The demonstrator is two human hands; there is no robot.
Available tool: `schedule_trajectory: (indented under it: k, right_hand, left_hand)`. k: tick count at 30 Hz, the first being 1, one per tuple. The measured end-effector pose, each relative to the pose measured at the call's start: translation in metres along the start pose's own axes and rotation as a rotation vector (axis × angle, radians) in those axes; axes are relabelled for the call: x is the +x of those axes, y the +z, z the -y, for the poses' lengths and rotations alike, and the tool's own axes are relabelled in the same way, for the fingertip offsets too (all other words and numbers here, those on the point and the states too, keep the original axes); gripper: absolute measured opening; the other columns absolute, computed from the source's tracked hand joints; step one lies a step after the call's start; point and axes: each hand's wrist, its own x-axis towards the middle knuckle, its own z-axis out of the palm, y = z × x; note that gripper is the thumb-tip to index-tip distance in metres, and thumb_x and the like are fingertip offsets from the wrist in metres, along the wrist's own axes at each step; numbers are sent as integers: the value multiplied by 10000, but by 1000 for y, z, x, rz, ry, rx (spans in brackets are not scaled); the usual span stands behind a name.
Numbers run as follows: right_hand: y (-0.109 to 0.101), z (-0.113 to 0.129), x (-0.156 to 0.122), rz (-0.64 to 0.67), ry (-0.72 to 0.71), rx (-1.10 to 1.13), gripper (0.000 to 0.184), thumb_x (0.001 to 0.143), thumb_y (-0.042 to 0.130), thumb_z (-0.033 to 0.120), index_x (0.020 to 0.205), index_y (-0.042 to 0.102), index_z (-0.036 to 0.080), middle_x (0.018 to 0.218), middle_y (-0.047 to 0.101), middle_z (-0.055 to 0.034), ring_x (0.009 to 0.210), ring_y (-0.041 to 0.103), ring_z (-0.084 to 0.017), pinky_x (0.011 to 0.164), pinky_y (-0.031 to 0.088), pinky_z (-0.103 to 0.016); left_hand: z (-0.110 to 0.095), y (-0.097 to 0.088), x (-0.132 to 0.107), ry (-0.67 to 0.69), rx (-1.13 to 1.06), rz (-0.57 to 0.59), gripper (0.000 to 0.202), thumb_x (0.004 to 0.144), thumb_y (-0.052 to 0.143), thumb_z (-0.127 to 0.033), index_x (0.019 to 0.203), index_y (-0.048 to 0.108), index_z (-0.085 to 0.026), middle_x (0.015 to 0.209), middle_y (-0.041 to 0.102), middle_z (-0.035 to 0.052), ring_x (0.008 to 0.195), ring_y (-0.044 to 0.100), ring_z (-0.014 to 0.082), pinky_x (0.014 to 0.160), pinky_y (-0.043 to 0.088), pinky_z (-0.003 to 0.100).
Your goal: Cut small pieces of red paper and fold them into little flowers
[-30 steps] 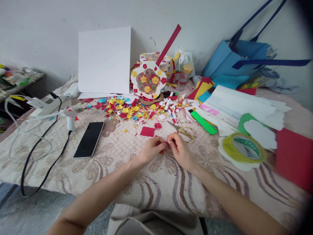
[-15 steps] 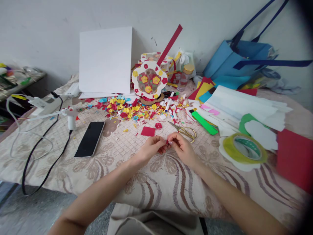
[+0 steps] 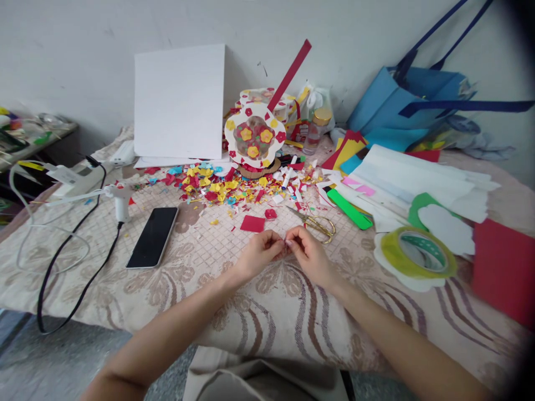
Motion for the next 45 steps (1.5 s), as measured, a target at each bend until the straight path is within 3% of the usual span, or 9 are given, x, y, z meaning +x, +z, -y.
schedule_trajectory:
  k: [4, 12, 23, 31, 35, 40, 45]
  right_hand:
    - [-2, -1, 0, -6, 26, -24, 61, 891, 433, 189, 845, 469, 205, 765, 515, -8, 700, 496, -153, 648, 404, -271]
    - [1, -3, 0, -9, 28, -65, 56, 877, 426, 167, 849, 455, 206, 775, 516, -15, 709, 502, -162, 650, 407, -283]
    - [5, 2, -3, -48, 29, -32, 57, 883, 406, 175, 848, 436, 209, 768, 505, -15, 678, 496, -156, 638, 419, -287]
    - [7, 2, -2, -75, 29, -58, 53, 883, 409, 191, 847, 432, 221, 780, 523, -25, 735, 522, -178, 665, 430, -306]
    - [8, 1, -3, -82, 29, -55, 53, 876, 413, 182, 845, 432, 221, 778, 528, -26, 743, 531, -181, 666, 429, -305]
    - [9, 1, -4, -94, 45, -47, 44, 878, 412, 194, 845, 431, 216, 781, 531, -31, 743, 532, -187, 668, 431, -313]
    - [11, -1, -5, -120, 83, 25, 48, 887, 421, 225, 847, 444, 215, 768, 533, -25, 714, 524, -176, 635, 438, -299]
  left_hand:
    - [0, 0, 0, -7, -58, 52, 156, 776, 535, -287, 741, 530, -136, 640, 569, 4, 567, 508, 92, 565, 419, 233]
    - [0, 1, 0, -4, 20, 39, 106, 759, 537, -248, 726, 535, -148, 628, 563, -3, 574, 525, 98, 565, 432, 232]
    - [1, 4, 1, -103, -152, 51, 65, 720, 533, -202, 690, 505, -152, 577, 555, -18, 524, 514, 82, 548, 428, 216]
    - [3, 7, -4, 79, 167, -69, 68, 708, 566, -209, 731, 559, -145, 674, 579, 9, 611, 512, 105, 560, 398, 216]
    - [-2, 8, -6, 74, 255, -120, 52, 706, 533, -175, 720, 567, -139, 663, 581, 10, 601, 498, 106, 563, 383, 223]
    - [-4, 8, -7, 88, 246, -133, 53, 720, 528, -180, 681, 546, -148, 618, 549, -11, 578, 473, 97, 552, 365, 218]
    - [-1, 9, -6, 31, 101, -104, 57, 708, 535, -177, 658, 533, -150, 589, 543, -16, 556, 493, 98, 545, 379, 217]
